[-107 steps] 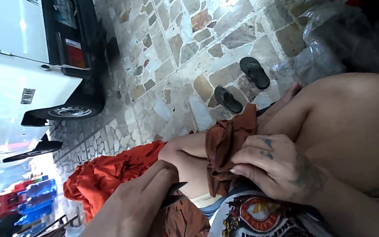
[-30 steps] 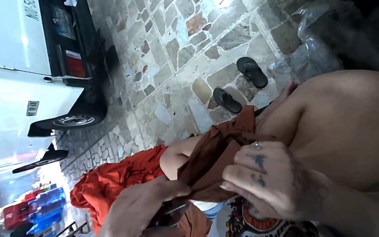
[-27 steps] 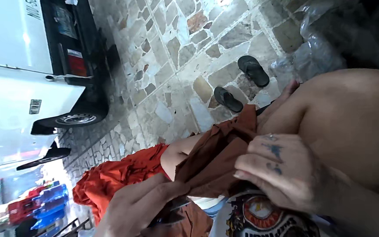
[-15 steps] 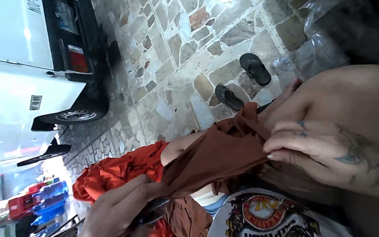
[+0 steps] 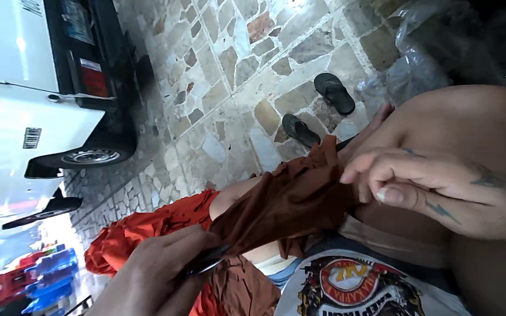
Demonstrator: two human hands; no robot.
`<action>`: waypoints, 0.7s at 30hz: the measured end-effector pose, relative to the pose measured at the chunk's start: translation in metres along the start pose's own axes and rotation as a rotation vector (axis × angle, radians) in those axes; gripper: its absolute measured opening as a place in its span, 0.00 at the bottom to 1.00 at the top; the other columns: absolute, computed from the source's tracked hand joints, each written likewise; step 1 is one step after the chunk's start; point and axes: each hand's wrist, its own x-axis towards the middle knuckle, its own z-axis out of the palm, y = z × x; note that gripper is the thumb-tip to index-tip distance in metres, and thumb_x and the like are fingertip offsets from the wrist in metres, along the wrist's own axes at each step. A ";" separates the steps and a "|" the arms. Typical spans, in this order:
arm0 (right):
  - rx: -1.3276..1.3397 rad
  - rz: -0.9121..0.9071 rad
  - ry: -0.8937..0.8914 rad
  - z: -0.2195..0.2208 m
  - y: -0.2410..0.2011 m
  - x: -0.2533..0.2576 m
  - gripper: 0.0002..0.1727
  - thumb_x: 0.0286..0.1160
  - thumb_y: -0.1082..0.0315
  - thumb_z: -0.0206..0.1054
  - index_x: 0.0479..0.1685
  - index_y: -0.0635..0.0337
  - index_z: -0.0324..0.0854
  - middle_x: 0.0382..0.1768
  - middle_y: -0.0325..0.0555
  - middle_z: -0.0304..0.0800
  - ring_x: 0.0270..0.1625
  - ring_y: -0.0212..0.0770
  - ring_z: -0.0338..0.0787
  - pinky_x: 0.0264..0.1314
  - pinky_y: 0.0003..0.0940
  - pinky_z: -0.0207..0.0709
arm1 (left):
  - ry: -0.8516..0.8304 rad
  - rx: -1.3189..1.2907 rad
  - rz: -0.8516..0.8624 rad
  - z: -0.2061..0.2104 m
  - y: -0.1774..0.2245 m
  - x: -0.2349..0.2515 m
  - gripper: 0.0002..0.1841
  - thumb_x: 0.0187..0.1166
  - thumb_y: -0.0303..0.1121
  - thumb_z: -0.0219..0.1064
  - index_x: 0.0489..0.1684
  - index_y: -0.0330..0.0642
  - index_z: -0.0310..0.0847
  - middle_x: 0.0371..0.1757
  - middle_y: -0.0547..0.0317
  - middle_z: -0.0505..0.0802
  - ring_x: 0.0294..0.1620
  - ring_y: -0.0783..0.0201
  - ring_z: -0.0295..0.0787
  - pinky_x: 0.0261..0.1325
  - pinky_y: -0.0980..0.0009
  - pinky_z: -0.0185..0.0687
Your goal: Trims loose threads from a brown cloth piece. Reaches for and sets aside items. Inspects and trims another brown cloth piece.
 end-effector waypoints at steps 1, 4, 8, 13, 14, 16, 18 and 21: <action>-0.055 0.030 0.022 0.001 0.000 0.000 0.16 0.91 0.54 0.55 0.45 0.56 0.82 0.45 0.32 0.89 0.46 0.21 0.88 0.49 0.18 0.85 | -0.006 -0.026 0.002 -0.001 -0.001 0.000 0.12 0.83 0.39 0.60 0.41 0.41 0.86 0.30 0.58 0.87 0.29 0.75 0.80 0.32 0.79 0.74; -0.241 0.152 0.064 0.014 0.004 0.003 0.25 0.82 0.46 0.63 0.69 0.52 0.79 0.36 0.27 0.83 0.32 0.17 0.78 0.35 0.15 0.76 | -0.021 -0.064 0.007 -0.006 -0.002 0.000 0.13 0.84 0.38 0.61 0.40 0.39 0.86 0.31 0.56 0.88 0.31 0.75 0.81 0.34 0.79 0.75; -0.396 0.238 0.099 0.034 0.015 0.020 0.29 0.87 0.47 0.55 0.82 0.51 0.75 0.59 0.42 0.89 0.43 0.32 0.88 0.43 0.34 0.84 | -0.053 -0.068 0.016 -0.009 0.002 -0.001 0.12 0.83 0.37 0.62 0.40 0.36 0.85 0.31 0.52 0.88 0.31 0.71 0.82 0.35 0.76 0.76; -0.460 0.297 0.131 0.057 0.021 0.068 0.24 0.88 0.52 0.56 0.77 0.48 0.80 0.64 0.52 0.85 0.48 0.48 0.91 0.43 0.47 0.86 | -0.096 -0.133 0.083 -0.003 0.016 0.002 0.10 0.84 0.35 0.62 0.43 0.38 0.85 0.30 0.53 0.87 0.31 0.69 0.82 0.34 0.75 0.76; -0.432 0.299 0.075 0.061 0.020 0.074 0.23 0.86 0.58 0.59 0.78 0.44 0.80 0.68 0.53 0.84 0.49 0.50 0.92 0.44 0.50 0.86 | -0.096 -0.142 0.096 -0.002 0.020 0.003 0.10 0.84 0.35 0.62 0.43 0.38 0.85 0.30 0.53 0.86 0.31 0.68 0.81 0.33 0.75 0.75; -0.384 0.355 -0.120 0.064 0.016 0.083 0.28 0.81 0.68 0.62 0.81 0.34 0.77 0.73 0.55 0.80 0.58 0.54 0.90 0.51 0.54 0.85 | -0.101 -0.151 0.117 -0.001 0.025 0.004 0.09 0.83 0.34 0.62 0.43 0.39 0.85 0.29 0.53 0.86 0.29 0.67 0.80 0.31 0.75 0.74; -0.369 0.414 -0.317 0.066 0.014 0.087 0.31 0.81 0.70 0.61 0.83 0.30 0.74 0.68 0.52 0.83 0.62 0.52 0.87 0.57 0.53 0.82 | -0.115 -0.159 0.131 -0.001 0.028 0.004 0.10 0.83 0.33 0.61 0.42 0.38 0.86 0.29 0.52 0.86 0.29 0.65 0.81 0.31 0.74 0.74; -0.394 0.336 -0.332 0.075 0.026 0.075 0.15 0.79 0.68 0.65 0.61 0.47 0.88 0.48 0.51 0.89 0.51 0.52 0.90 0.50 0.52 0.82 | -0.146 -0.155 0.140 -0.002 0.031 0.001 0.11 0.82 0.34 0.59 0.42 0.37 0.86 0.29 0.50 0.86 0.29 0.64 0.81 0.31 0.72 0.73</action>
